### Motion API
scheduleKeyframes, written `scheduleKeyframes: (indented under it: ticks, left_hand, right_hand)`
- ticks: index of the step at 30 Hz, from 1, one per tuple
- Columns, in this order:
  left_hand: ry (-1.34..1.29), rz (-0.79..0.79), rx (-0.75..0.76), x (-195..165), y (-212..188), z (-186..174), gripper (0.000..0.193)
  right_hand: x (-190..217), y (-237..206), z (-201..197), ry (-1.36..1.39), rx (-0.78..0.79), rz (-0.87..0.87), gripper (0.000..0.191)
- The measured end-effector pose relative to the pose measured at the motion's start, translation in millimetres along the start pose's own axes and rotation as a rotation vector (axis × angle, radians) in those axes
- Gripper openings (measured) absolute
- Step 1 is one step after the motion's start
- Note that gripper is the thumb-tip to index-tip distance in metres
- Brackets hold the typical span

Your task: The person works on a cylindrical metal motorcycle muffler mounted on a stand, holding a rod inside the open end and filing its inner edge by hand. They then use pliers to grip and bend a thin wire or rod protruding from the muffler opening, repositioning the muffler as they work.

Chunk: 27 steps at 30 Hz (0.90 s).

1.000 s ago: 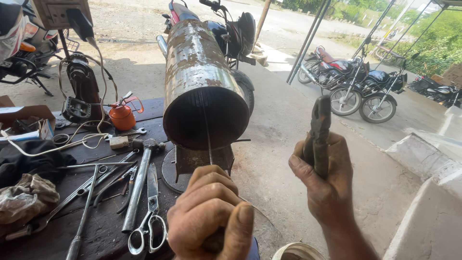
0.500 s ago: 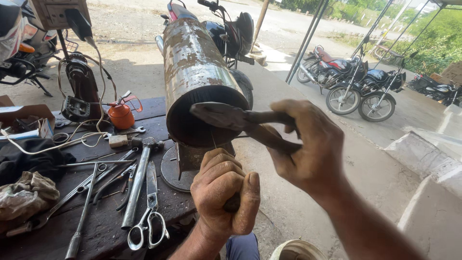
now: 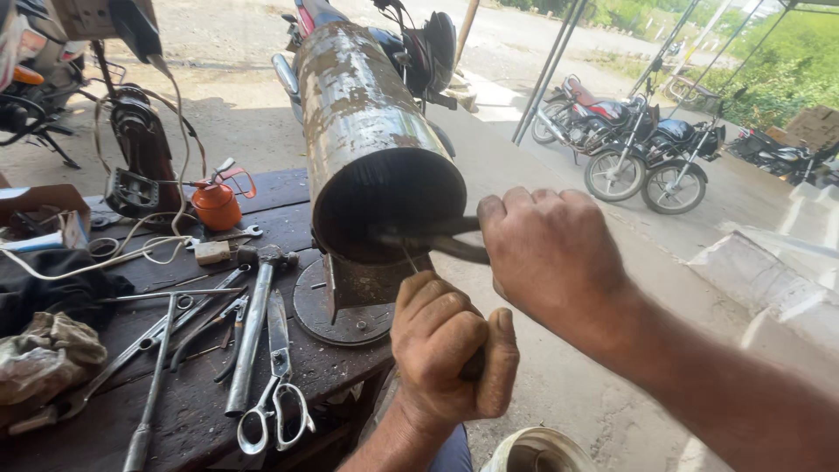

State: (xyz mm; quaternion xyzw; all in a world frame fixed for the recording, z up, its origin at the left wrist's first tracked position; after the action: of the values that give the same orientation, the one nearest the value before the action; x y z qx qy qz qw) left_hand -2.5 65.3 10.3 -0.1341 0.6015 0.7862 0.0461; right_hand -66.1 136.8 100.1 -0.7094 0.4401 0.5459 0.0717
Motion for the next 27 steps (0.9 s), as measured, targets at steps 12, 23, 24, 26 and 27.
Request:
scheduleKeyframes:
  ticks: [12,23,24,26,27]
  left_hand:
    - [-0.046,-0.038,-0.027,7,2,-7,0.034]
    - [-0.154,-0.068,-0.090,0,21,-26,0.039]
    - [-0.191,-0.086,-0.113,2,20,-28,0.038]
    - [-0.128,-0.055,-0.037,2,20,-21,0.040]
    - [-0.092,-0.019,-0.008,3,21,-18,0.041]
  right_hand:
    - [-12,-12,6,0.061,-0.018,0.053,0.014]
    - [-22,-10,-17,0.244,-0.047,0.127,0.021]
    - [-31,-13,-20,0.339,-0.141,0.176,0.017]
    - [-53,-24,-23,0.508,-0.324,0.296,0.017]
    - [-55,-24,-21,0.498,-0.337,0.288,0.016]
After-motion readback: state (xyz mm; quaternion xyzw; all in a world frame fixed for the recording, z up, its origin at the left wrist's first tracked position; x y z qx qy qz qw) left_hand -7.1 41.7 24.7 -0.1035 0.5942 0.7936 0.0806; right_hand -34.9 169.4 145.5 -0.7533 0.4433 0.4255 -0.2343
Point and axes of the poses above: each hand's wrist, its own y-axis towards the middle knuckle, its own z-axis out of the palm, x = y × z, the point moved 8 cm from there along y, towards the middle knuckle, and after that the axes turned 9 degrees about -y, right-handed, at the moved point
